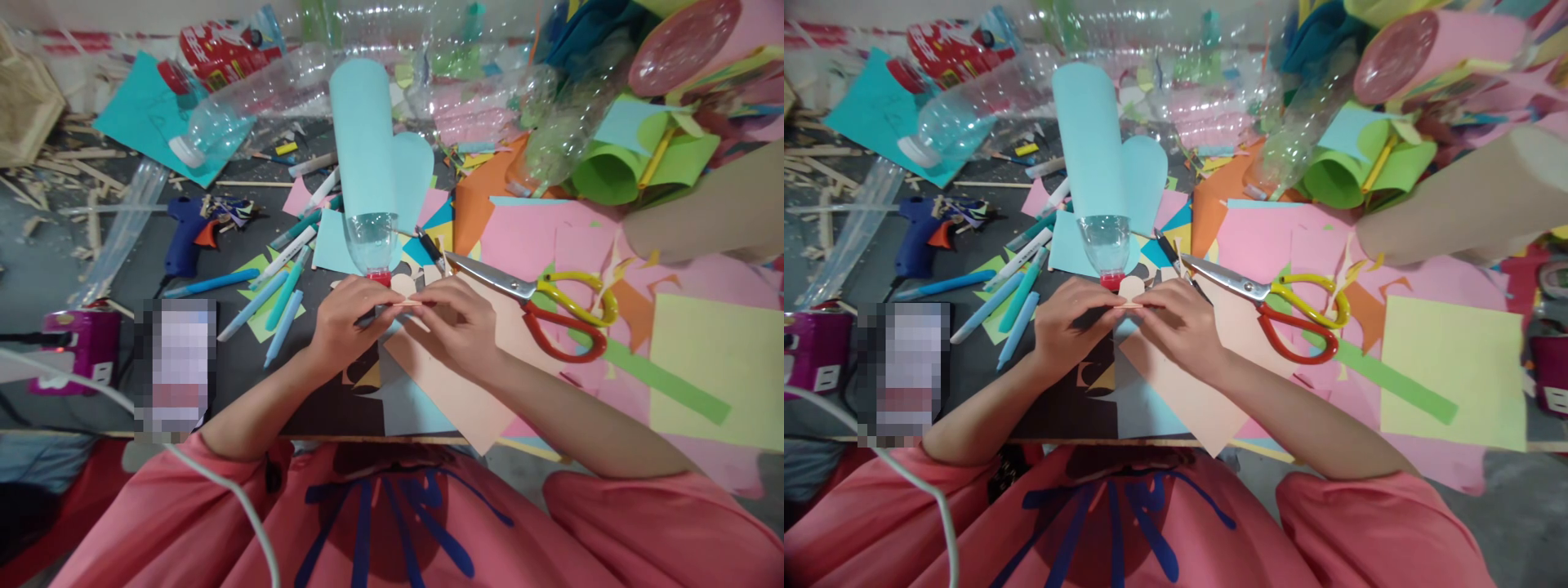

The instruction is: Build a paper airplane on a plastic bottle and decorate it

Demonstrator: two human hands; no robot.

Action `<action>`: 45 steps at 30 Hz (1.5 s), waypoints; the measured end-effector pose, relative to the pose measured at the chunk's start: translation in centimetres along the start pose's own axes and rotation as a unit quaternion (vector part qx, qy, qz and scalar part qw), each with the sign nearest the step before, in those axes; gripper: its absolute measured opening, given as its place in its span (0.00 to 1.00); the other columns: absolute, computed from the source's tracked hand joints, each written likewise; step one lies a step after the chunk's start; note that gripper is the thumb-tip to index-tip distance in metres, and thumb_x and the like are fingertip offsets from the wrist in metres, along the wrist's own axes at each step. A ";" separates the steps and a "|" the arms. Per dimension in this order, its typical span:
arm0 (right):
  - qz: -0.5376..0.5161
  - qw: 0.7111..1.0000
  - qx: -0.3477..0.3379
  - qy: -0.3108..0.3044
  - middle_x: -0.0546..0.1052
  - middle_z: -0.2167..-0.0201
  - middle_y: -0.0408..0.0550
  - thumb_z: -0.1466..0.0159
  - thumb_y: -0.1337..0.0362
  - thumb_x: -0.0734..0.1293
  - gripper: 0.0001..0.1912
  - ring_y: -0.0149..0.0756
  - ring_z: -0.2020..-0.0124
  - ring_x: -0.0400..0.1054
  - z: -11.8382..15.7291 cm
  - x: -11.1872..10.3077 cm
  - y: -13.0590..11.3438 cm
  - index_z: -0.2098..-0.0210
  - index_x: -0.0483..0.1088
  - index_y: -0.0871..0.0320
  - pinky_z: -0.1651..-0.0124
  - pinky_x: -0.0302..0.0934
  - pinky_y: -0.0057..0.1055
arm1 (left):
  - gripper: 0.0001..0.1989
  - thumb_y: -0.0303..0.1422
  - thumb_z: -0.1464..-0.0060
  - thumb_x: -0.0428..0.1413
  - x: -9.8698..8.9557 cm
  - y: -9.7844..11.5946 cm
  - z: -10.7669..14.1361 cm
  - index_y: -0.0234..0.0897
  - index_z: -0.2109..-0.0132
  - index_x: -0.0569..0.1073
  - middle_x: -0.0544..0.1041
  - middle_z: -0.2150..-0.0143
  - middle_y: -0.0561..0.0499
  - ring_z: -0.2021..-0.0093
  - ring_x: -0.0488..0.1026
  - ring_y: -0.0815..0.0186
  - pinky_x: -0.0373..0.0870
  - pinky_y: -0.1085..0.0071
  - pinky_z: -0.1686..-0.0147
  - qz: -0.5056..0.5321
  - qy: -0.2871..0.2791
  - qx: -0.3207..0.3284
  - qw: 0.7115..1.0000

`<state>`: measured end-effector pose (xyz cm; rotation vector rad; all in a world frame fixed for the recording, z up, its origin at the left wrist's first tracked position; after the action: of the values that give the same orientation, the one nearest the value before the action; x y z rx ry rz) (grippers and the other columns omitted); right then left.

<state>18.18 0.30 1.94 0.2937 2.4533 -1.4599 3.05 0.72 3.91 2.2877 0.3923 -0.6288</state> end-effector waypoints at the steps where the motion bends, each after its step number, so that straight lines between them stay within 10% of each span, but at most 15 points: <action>1: 0.000 1.000 -0.003 0.001 0.79 0.70 0.42 0.36 0.68 0.68 0.05 0.34 0.67 0.73 0.0 0.0 0.0 0.64 0.76 0.51 0.64 0.67 0.34 | 0.01 0.28 0.42 0.60 0.0 0.0 0.0 0.38 0.63 0.75 0.82 0.69 0.53 0.68 0.79 0.70 0.72 0.72 0.64 -0.001 -0.001 0.000 1.000; 45: -0.008 0.998 -0.054 0.018 0.77 0.72 0.40 0.36 0.70 0.67 0.07 0.31 0.69 0.71 0.0 -0.3 -0.1 0.65 0.74 0.51 0.64 0.66 0.32 | 0.03 0.29 0.42 0.59 0.0 -0.3 -0.2 0.37 0.65 0.75 0.81 0.70 0.51 0.68 0.77 0.70 0.71 0.72 0.66 0.043 0.000 -0.009 0.999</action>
<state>18.44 0.29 2.12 0.2822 2.5576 -1.3333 2.96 1.06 3.89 2.2738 0.2964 -0.5801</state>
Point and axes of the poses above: each hand's wrist, its own z-axis away from the middle knuckle, its own x-axis out of the palm, y = z × x, the point moved 6 cm from there along -z, towards the middle knuckle
